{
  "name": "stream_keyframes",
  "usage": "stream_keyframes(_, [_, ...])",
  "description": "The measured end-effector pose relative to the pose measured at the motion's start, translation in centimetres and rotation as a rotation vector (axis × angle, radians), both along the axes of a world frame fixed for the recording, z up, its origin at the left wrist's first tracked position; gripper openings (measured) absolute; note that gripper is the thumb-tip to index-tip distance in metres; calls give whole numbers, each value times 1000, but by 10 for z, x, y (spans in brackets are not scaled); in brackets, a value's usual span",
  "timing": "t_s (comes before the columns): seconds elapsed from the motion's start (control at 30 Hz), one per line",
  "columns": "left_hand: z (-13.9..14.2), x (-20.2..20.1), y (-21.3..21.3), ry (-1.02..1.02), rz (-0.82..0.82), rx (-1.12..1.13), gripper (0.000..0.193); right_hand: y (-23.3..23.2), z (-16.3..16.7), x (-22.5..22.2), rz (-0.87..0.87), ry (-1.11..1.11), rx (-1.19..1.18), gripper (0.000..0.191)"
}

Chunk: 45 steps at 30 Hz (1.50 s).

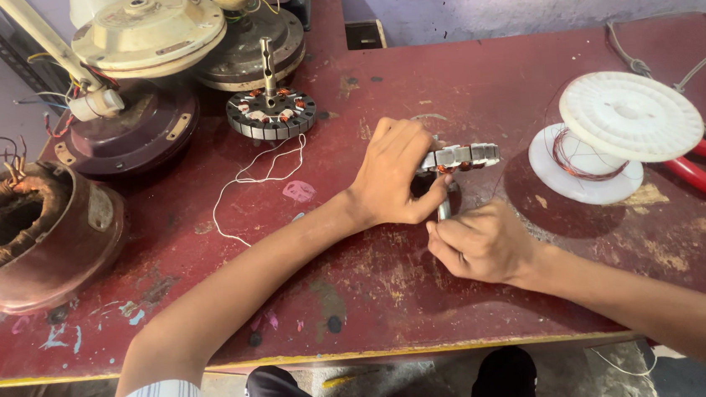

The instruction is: The person winds copper wire around the slots of a motor armature by hand, pulling wire from a spool and tucking it into the slots. The person uses a yellow-handled screwdriver to push the wire into the slots and continues winding until the end of the clip.

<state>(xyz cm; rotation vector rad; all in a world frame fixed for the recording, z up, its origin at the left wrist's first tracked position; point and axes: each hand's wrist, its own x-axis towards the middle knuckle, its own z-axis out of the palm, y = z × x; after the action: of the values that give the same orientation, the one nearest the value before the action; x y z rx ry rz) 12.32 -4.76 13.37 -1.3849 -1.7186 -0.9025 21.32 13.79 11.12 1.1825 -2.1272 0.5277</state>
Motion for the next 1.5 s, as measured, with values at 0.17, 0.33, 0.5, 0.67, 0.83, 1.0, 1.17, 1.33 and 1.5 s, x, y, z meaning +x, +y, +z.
stream_keyframes(0.17, [1, -3, -1, -1, -10, 0, 33, 0, -3, -1, 53, -14, 11, 27])
stream_keyframes(0.33, [1, -4, -1, -12, -21, 17, 31, 2, -5, -3, 93, -29, 24, 30])
stream_keyframes(0.5, [-2, -7, -1, -8, -25, 29, 33, 3, -11, -6, 149, 17, -1, 36])
stream_keyframes(0.67, [-3, -9, 1, -16, -33, 44, 32, 4, -9, -9, 203, -10, 48, 32])
stream_keyframes(0.83, [-1, -8, 4, -32, -24, 35, 31, 2, 7, -4, 207, 89, 0, 38])
stream_keyframes(1.0, [-1, -11, 5, -28, -43, -4, 32, -4, 21, 3, 52, 309, -35, 42])
stream_keyframes(1.17, [-3, -10, 6, -47, -49, 29, 32, -2, 31, 2, -110, 63, -305, 29])
stream_keyframes(1.33, [-2, -8, 6, -53, -48, 23, 30, 8, 39, 7, -173, -153, -288, 25])
stream_keyframes(1.5, [0, -5, 5, -16, -14, 33, 30, -4, 33, 7, -74, -119, -51, 25])
